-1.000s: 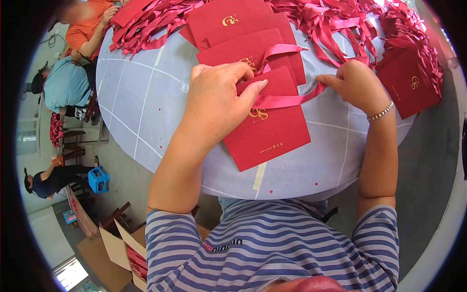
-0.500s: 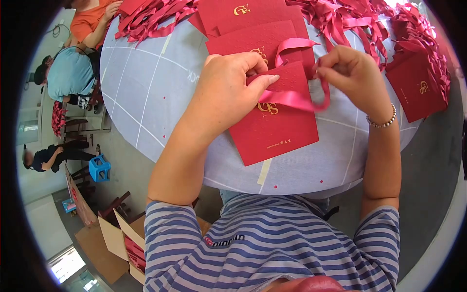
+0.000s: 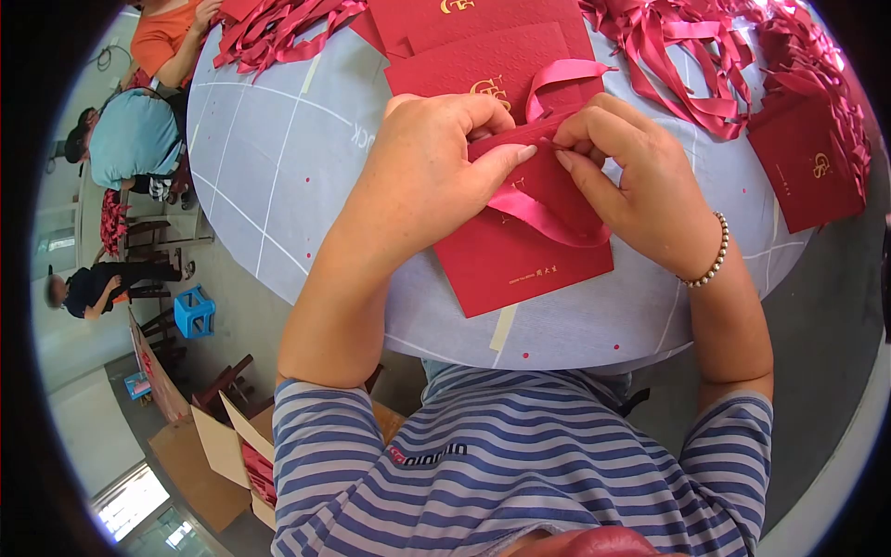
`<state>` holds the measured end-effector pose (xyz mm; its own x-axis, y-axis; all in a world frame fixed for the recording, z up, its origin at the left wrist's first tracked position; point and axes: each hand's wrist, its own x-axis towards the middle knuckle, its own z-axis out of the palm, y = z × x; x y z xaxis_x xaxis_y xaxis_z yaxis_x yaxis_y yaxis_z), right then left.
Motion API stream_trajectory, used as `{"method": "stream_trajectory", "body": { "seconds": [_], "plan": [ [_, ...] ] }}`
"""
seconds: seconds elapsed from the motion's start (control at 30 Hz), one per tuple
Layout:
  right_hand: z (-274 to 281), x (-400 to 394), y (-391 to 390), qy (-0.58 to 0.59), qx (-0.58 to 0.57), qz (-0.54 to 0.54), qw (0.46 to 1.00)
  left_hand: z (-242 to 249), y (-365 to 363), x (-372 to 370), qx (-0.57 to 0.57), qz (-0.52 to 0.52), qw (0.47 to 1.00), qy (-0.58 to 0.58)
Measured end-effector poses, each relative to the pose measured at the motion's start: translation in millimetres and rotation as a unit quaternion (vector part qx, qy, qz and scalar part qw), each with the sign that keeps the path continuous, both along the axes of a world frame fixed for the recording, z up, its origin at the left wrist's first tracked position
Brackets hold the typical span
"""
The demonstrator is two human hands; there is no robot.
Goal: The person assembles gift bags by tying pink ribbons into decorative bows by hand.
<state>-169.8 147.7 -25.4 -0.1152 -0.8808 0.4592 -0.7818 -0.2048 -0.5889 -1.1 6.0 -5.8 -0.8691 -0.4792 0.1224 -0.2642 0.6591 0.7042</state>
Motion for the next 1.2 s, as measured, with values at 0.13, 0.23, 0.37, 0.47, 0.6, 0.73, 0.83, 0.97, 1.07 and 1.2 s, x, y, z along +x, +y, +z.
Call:
{"method": "stream_trajectory", "body": {
  "seconds": [0.13,0.23,0.37,0.47,0.6,0.73,0.83,0.97,1.07,1.2],
  "plan": [
    [-3,-1,-1,-0.075,-0.014,0.007,0.997,-1,-2,1,-0.029,-0.011,0.999,0.007],
    [1,0,2,-0.161,0.015,0.007,0.987,-1,-1,0,-0.028,-0.008,0.999,0.021],
    [3,2,2,-0.069,0.023,-0.022,0.997,-2,1,0,-0.051,-0.008,0.998,0.034],
    [3,7,1,-0.051,0.014,-0.039,0.998,-2,1,0,-0.063,-0.015,0.996,0.055],
    [0,6,2,0.002,0.003,-0.044,0.999,-2,2,0,-0.102,-0.008,0.993,0.051],
    [-2,9,0,0.023,-0.011,-0.051,0.998,-2,5,0,-0.158,-0.010,0.986,0.056],
    [-2,11,-1,0.072,-0.007,-0.058,0.996,-1,5,1,-0.160,-0.007,0.986,0.043],
    [2,15,0,0.096,-0.001,-0.058,0.994,-1,7,0,-0.155,-0.008,0.987,0.038],
    [2,19,2,0.104,0.011,-0.073,0.992,-2,8,-1,-0.173,-0.012,0.983,0.056],
    [4,21,4,0.080,0.032,-0.099,0.991,-3,12,-2,-0.198,-0.031,0.976,0.081]
  ]
}}
